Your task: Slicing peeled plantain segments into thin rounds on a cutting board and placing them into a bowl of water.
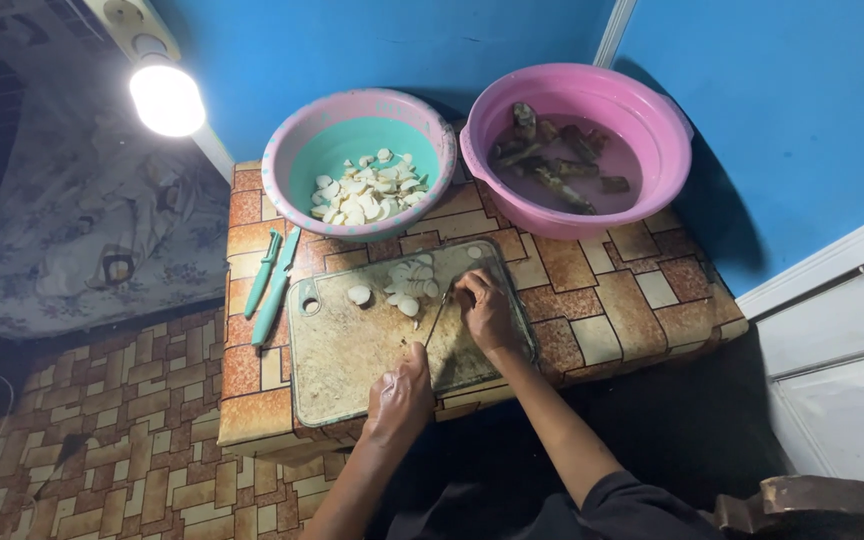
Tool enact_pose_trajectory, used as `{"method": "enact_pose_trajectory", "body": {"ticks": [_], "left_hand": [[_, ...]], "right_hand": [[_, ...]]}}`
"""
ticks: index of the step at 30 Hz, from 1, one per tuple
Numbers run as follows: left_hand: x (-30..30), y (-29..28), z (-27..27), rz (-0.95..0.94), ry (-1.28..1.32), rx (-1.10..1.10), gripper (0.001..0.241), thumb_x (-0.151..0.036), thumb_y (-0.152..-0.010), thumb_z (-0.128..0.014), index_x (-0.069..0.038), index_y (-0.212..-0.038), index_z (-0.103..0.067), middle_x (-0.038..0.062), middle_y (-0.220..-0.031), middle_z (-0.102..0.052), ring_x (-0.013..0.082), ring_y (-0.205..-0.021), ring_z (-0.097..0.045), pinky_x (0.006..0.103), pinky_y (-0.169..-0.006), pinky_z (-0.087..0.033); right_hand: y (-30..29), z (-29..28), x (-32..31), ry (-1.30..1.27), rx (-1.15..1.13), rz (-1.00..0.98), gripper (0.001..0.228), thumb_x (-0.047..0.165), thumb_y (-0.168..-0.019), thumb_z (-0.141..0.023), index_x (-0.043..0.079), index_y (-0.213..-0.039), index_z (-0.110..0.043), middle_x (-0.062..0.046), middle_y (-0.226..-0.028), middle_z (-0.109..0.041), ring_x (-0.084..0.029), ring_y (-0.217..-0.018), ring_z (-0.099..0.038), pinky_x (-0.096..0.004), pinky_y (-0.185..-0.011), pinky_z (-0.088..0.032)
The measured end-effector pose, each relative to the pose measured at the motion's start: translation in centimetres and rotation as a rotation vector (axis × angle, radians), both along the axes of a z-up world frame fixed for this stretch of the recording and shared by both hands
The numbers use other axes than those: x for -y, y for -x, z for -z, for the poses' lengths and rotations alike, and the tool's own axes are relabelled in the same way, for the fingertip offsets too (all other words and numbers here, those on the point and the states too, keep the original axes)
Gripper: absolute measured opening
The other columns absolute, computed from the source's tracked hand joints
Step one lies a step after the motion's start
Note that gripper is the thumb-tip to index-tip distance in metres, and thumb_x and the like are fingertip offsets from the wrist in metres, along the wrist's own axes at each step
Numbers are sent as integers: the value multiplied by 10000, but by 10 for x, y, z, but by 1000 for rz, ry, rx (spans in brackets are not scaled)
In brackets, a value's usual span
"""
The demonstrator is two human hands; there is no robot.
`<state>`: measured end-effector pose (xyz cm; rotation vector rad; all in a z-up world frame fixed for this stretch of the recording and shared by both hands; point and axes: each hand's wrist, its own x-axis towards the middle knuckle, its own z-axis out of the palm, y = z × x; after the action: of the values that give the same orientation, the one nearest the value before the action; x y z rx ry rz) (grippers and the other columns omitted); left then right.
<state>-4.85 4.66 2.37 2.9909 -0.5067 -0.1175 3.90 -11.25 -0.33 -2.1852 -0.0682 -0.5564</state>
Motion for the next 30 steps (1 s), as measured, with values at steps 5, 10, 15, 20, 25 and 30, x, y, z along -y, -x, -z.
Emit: {"method": "enact_pose_trajectory", "body": {"ticks": [5,10,15,20,25,30], "left_hand": [[3,-5,27,1,-22,154,349,-154,-739,-574,-55,-1052,-459,164,-693,-598,344,-602,-654,457,-519,-551],[9,-30,58,-34,-18,12,465,-83,-803,-476,6,-1251,-387,236,-793,-609,400,-735,-645,496,-596,-545],[23,-51,43,-56,32,-75,425,-104,-846,-411,-55,-1266,-365,196,-820,-625,377,-772,-662,465,-642,-549],[6,-60,44,-87,64,-227,356,-192,-781,-561,-137,-1074,-366,174,-802,-637,377,-792,-664,469,-634,-536],[-4,-41,23,-101,148,-298,284,-176,-765,-560,-157,-961,-355,189,-770,-640,395,-769,-664,485,-632,-536],[-1,-12,-9,-63,130,-233,214,-45,-804,-473,-138,-957,-356,193,-769,-625,387,-727,-664,487,-616,-553]], "right_hand": [[-5,9,4,77,16,-15,149,220,-888,-543,148,-759,-521,-27,-750,-544,-284,-770,-593,-366,-676,-494],[-9,13,5,29,-16,-24,153,205,-888,-549,147,-750,-517,-37,-749,-530,-306,-764,-580,-396,-677,-485],[-1,-5,2,83,-18,-35,82,34,-836,-540,111,-813,-522,-76,-778,-549,-322,-779,-594,-414,-681,-494],[-2,3,4,64,-67,7,50,62,-851,-538,111,-861,-543,-83,-779,-562,-308,-790,-600,-388,-710,-497],[2,-2,7,24,-48,-11,58,73,-830,-567,129,-830,-548,-62,-761,-569,-298,-772,-603,-384,-695,-495],[0,0,5,39,-20,-15,74,109,-838,-574,161,-794,-547,-62,-742,-543,-305,-787,-591,-378,-691,-486]]}}
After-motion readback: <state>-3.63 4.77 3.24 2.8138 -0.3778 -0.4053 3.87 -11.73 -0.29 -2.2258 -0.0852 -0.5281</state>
